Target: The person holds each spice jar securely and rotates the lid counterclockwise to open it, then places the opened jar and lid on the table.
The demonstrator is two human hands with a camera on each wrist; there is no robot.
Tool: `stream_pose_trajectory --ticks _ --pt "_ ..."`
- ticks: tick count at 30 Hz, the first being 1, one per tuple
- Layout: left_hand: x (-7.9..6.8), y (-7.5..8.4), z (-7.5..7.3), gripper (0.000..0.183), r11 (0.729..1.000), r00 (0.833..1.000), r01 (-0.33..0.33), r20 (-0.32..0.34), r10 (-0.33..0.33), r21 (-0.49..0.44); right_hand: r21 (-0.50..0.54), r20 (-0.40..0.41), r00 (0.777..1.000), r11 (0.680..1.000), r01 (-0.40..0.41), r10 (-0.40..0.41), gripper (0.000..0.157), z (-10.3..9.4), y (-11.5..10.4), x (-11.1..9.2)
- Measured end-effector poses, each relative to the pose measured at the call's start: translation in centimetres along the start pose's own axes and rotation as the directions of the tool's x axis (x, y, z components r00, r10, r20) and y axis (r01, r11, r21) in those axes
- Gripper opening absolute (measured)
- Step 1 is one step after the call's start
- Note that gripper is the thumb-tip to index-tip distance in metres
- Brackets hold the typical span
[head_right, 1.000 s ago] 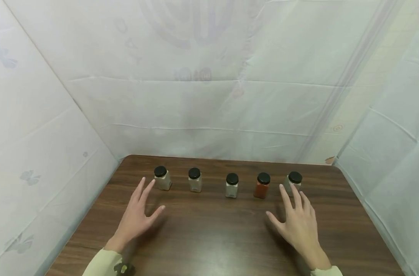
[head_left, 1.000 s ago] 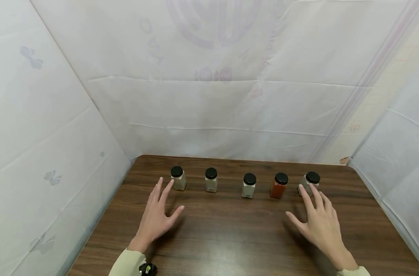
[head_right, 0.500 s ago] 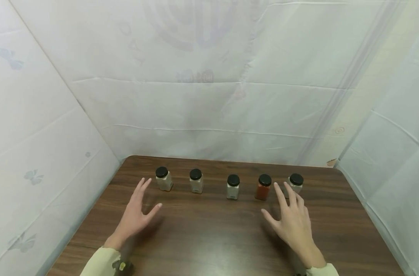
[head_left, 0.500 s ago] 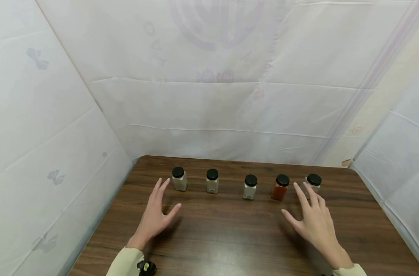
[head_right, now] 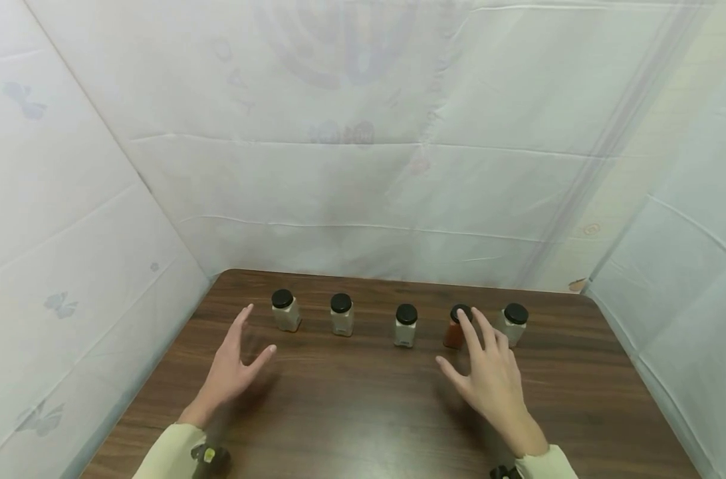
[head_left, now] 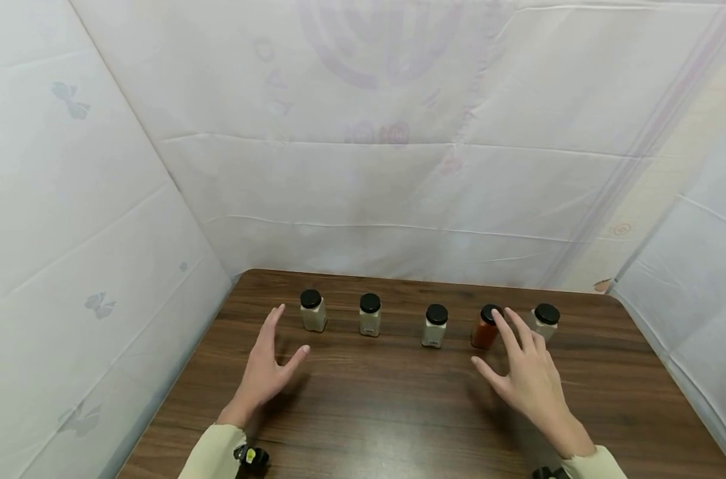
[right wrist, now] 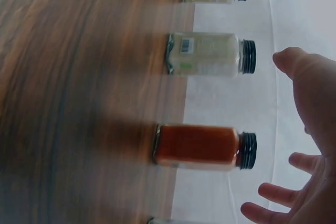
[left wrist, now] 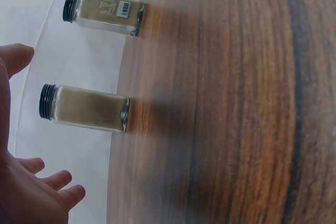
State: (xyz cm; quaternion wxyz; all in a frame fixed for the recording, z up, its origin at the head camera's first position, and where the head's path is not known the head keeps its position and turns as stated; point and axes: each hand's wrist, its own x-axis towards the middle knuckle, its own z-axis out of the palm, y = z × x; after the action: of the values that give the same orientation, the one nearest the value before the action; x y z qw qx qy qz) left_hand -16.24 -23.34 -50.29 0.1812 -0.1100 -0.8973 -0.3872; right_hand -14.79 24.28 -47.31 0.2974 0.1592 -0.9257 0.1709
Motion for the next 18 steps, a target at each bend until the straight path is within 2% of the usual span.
stream_pose_trajectory --ticks 6,18 --pt "0.2 0.0 -0.3 0.091 0.997 0.997 0.07 0.017 -0.069 -0.035 0.026 0.023 1.0 1.0 -0.007 0.006 0.097 0.4 -1.2 0.8" --pt "1.0 0.2 -0.4 0.092 0.99 0.992 0.123 0.045 -0.12 -0.067 0.088 0.05 0.998 0.995 0.038 -0.042 0.098 1.2 -3.6 2.5"
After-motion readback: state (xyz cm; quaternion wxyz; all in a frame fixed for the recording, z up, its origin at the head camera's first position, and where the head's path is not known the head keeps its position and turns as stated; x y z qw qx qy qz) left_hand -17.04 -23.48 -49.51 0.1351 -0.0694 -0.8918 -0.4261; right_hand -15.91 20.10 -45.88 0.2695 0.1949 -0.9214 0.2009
